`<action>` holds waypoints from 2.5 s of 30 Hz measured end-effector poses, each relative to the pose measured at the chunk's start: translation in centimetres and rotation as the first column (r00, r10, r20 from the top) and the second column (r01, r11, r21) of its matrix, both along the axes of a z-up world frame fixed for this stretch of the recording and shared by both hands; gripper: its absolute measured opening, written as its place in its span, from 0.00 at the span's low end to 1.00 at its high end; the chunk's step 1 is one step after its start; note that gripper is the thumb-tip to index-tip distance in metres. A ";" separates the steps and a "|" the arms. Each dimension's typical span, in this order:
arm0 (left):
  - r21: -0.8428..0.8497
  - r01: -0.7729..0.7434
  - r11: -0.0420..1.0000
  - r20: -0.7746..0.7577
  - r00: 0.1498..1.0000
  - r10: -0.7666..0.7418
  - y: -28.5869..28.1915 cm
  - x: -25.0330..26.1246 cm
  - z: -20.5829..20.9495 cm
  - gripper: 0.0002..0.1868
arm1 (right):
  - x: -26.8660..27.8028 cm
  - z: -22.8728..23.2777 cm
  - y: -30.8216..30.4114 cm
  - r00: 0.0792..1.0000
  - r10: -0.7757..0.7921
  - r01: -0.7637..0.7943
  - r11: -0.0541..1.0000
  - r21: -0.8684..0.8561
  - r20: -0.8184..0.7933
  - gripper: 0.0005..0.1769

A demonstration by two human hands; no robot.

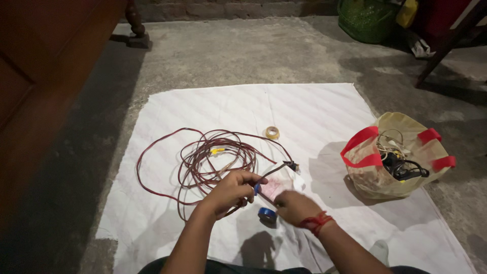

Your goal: The person sits on a white sheet on the floor and repairs a damaged electrical cord. They use blue electrical tape to wrap and secure the exposed wires at the break point, ensuring the connection is insulated.

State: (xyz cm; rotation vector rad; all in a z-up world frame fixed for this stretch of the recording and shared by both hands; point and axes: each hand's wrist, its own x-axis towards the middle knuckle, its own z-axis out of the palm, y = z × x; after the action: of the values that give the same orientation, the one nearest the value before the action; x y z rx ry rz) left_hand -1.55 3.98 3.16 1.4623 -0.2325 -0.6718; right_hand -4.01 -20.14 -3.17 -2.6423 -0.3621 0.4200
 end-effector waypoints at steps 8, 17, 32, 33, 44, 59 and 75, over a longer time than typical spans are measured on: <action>0.390 -0.087 0.917 0.374 0.925 -0.071 -0.9 -1.5 2.9 0.17 | -1.7 11.0 2.2 0.549 0.057 -0.360 0.916 0.175 0.834 0.20; 0.322 -0.353 0.878 0.826 0.557 -0.079 -2.4 -3.1 5.0 0.07 | -0.3 8.6 0.6 0.880 0.066 -0.240 0.917 0.320 0.471 0.06; 0.267 -0.457 0.849 0.960 0.051 -0.274 -3.1 -2.8 4.4 0.03 | 0.2 10.5 -1.3 0.979 0.049 -0.135 0.881 0.454 0.195 0.09; 0.264 -0.476 0.839 0.961 0.055 -0.271 -3.3 -2.8 4.3 0.03 | 0.2 10.4 -1.2 0.968 0.070 -0.172 0.886 0.431 0.243 0.09; 0.317 -0.402 0.859 0.739 0.673 0.042 -2.7 -3.6 6.0 0.07 | 1.2 10.5 -3.4 0.856 0.081 -0.276 0.907 0.317 0.511 0.07; 0.248 -0.344 0.906 0.753 0.657 0.043 -1.7 -3.3 7.2 0.11 | 1.5 11.4 -6.3 0.874 -0.109 -0.073 0.933 0.351 0.474 0.08; 0.194 -0.594 0.780 0.655 0.670 0.348 -2.2 -3.6 7.5 0.08 | -1.5 6.4 0.5 0.871 0.141 -0.212 0.972 0.100 0.471 0.07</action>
State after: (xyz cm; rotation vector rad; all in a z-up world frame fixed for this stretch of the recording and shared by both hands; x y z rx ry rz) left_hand -5.15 1.78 10.62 2.0052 -0.1719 0.2260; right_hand -5.48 -19.63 3.27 -2.5445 -0.7587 -0.1917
